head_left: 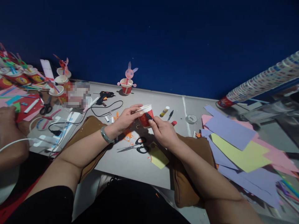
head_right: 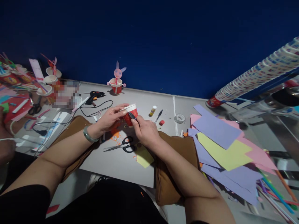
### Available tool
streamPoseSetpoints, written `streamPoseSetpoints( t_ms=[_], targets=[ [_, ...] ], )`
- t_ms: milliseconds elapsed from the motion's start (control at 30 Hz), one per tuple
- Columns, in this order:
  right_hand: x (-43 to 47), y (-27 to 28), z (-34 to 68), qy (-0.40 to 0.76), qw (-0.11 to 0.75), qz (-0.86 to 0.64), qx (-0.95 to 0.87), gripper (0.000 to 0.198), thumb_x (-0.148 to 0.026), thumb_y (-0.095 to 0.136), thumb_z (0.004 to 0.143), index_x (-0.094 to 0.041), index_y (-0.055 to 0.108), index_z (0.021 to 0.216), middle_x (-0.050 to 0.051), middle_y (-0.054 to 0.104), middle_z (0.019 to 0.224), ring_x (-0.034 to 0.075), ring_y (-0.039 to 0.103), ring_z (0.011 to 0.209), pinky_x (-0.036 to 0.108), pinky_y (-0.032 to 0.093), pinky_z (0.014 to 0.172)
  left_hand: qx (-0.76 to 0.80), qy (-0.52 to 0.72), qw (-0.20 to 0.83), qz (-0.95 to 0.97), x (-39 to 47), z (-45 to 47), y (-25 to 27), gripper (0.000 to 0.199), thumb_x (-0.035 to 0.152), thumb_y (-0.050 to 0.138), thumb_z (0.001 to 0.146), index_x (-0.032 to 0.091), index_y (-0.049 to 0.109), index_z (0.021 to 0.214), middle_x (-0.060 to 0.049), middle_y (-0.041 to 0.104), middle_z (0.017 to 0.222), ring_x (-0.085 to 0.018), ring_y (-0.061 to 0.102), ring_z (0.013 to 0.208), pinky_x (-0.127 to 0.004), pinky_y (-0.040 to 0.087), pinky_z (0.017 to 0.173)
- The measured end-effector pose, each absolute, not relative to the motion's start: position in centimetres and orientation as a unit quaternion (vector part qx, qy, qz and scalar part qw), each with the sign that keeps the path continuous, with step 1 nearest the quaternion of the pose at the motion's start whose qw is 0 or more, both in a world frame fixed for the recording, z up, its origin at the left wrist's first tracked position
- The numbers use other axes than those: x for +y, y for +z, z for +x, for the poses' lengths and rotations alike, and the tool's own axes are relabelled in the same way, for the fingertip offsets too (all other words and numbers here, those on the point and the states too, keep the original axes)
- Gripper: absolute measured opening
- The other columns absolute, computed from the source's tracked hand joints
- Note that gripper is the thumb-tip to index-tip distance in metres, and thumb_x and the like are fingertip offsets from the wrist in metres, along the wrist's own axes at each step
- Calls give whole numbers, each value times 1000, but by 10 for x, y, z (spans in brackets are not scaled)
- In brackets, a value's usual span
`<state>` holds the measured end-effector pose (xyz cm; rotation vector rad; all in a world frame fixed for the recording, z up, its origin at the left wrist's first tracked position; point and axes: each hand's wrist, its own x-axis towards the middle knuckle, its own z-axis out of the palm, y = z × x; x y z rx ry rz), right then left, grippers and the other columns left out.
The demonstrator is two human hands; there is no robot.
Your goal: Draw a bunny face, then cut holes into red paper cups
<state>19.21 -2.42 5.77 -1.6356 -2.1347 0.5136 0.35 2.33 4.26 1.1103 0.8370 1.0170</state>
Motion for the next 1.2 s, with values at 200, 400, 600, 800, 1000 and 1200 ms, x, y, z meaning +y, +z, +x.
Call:
streamPoseSetpoints(
  t_ms=[200, 400, 600, 800, 1000, 1200],
  targets=[
    [-25, 57, 191, 192, 204, -595, -754, 37, -48, 34, 99, -22, 59, 91, 2, 49, 59, 17, 42, 54, 30, 20, 59, 372, 455, 671, 452, 21, 8, 41, 29, 39, 80, 75, 17, 76, 93, -9, 57, 137, -20, 59, 110, -33, 46, 97],
    [-27, 53, 190, 179, 200, -596, -756, 38, -49, 30, 99, -22, 57, 92, 1, 46, 59, 16, 36, 53, 30, 17, 59, 372, 458, 689, 421, 20, 9, 42, 31, 35, 81, 74, 18, 76, 99, -8, 61, 131, -18, 61, 106, -31, 48, 95],
    [-26, 53, 189, 170, 194, -599, -758, 40, -48, 28, 99, -22, 57, 91, 2, 48, 59, 17, 39, 54, 29, 18, 58, 369, 460, 682, 432, 20, 9, 40, 29, 35, 80, 75, 17, 75, 97, -8, 65, 123, -19, 61, 108, -32, 47, 97],
    [-27, 54, 188, 156, 193, -599, -761, 40, -45, 29, 100, -20, 59, 91, 2, 53, 59, 18, 46, 55, 28, 22, 57, 369, 469, 636, 489, 21, 7, 37, 26, 40, 77, 78, 17, 77, 90, -8, 55, 139, -25, 54, 124, -39, 39, 110],
    [-26, 51, 188, 148, 210, -591, -764, 40, -45, 30, 100, -20, 60, 91, 1, 53, 57, 17, 47, 53, 28, 23, 55, 366, 469, 597, 538, 20, 4, 36, 20, 39, 73, 82, 20, 76, 86, -8, 57, 136, -25, 47, 135, -41, 34, 115],
    [-26, 49, 189, 160, 254, -570, -765, 35, -43, 34, 100, -21, 57, 85, -1, 48, 54, 16, 43, 50, 27, 24, 54, 362, 470, 589, 548, 18, 4, 38, 20, 39, 71, 83, 19, 73, 82, -8, 61, 131, -25, 46, 136, -42, 36, 114]
  ],
)
